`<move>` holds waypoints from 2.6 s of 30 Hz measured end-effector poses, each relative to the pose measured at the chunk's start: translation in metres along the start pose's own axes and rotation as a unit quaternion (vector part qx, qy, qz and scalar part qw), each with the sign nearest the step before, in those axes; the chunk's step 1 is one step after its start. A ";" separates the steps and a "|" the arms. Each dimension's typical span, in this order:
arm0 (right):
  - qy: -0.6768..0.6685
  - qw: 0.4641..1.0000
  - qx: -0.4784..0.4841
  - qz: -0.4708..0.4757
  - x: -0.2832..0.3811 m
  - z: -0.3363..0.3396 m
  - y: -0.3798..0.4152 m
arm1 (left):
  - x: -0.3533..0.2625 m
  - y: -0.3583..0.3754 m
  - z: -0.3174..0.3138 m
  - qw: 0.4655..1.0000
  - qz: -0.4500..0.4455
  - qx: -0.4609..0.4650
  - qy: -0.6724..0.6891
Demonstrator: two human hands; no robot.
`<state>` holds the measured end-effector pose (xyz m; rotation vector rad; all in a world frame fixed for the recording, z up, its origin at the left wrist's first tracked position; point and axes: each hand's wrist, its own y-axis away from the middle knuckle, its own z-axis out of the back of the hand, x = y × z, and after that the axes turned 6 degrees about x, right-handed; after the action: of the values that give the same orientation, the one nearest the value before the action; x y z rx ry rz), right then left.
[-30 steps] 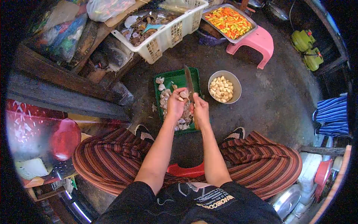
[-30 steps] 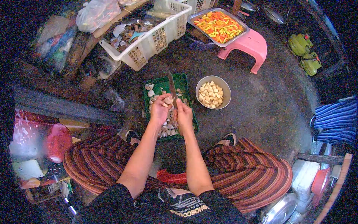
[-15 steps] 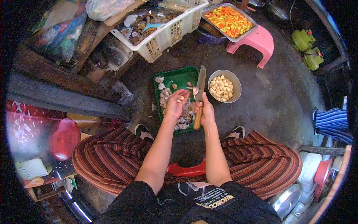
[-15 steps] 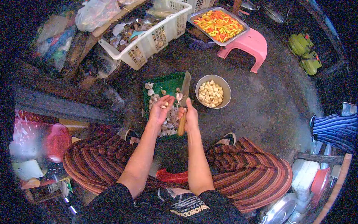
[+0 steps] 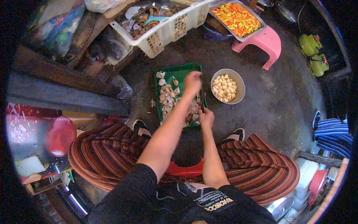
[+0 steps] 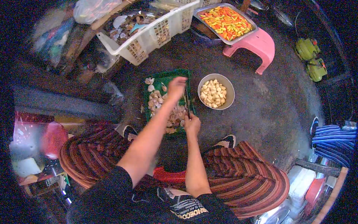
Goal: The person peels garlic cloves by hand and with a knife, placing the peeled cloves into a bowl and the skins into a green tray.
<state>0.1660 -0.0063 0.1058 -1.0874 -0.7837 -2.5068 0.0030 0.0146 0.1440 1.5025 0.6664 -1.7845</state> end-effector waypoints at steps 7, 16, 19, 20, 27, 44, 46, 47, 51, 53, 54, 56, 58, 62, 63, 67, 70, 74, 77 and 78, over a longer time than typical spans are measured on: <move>0.019 0.999 0.021 -0.019 0.018 0.006 -0.005 | 0.119 -0.045 0.086 0.954 -0.018 -0.022 -0.299; 0.014 1.000 0.005 0.012 0.014 -0.007 -0.022 | 0.134 0.003 0.088 0.872 -0.119 0.155 -0.449; 0.022 0.999 0.005 0.041 0.015 -0.006 -0.020 | 0.121 -0.002 0.082 0.882 -0.035 0.186 -0.432; 0.021 0.999 0.005 0.043 0.017 -0.006 -0.020 | 0.107 -0.005 0.084 0.893 0.025 0.215 -0.394; -0.031 0.998 -0.011 0.051 0.028 0.004 -0.024 | 0.069 0.006 0.095 0.930 0.233 0.038 0.282; -0.305 0.928 0.188 0.104 0.089 0.015 0.018 | -0.008 0.071 0.099 0.895 0.162 0.074 0.410; -0.296 0.930 0.191 0.105 0.091 0.016 0.021 | -0.014 0.077 0.099 0.916 0.170 0.074 0.357; -0.286 0.933 0.194 0.104 0.091 0.017 0.021 | -0.016 0.078 0.098 0.916 0.169 0.074 0.356; -0.258 0.941 0.185 0.119 0.082 0.007 0.016 | -0.012 0.082 0.093 0.950 0.113 0.035 0.290; -0.252 0.942 0.199 0.101 0.086 0.012 0.021 | -0.012 0.084 0.091 0.953 0.100 0.027 0.286; -0.252 0.942 0.197 0.102 0.086 0.012 0.022 | -0.013 0.085 0.090 0.959 0.097 0.020 0.265; -0.233 0.946 0.198 0.109 0.086 0.011 0.022 | -0.014 0.086 0.088 0.965 0.094 0.012 0.245; -0.237 0.947 0.186 0.113 0.089 0.013 0.026 | -0.011 0.086 0.087 0.965 0.077 0.001 0.252; -0.256 0.942 0.172 0.134 0.084 0.007 0.023 | -0.007 0.087 0.085 0.970 0.052 -0.007 0.237; -0.256 0.942 0.172 0.134 0.087 0.009 0.025 | -0.008 0.088 0.085 0.972 0.054 -0.010 0.227; -0.277 0.936 0.191 0.107 0.089 0.012 0.028 | -0.010 0.088 0.084 0.976 0.067 -0.007 0.207; -0.243 0.949 0.161 0.117 0.088 0.008 0.027 | -0.006 0.091 0.083 0.977 0.061 -0.011 0.202; -0.165 0.976 0.086 0.109 0.093 0.005 0.032 | 0.008 0.088 0.078 0.972 0.044 -0.018 0.229; -0.225 0.956 0.034 0.187 0.086 -0.010 0.026 | 0.002 0.090 0.075 0.978 0.027 -0.026 0.204; -0.225 0.956 0.034 0.187 0.089 -0.007 0.026 | -0.001 0.092 0.073 0.981 0.028 -0.027 0.192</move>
<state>0.1145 -0.0367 0.1772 -1.6372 -0.6855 -1.9292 0.0296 -0.0980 0.1635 1.8284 0.8436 -1.4326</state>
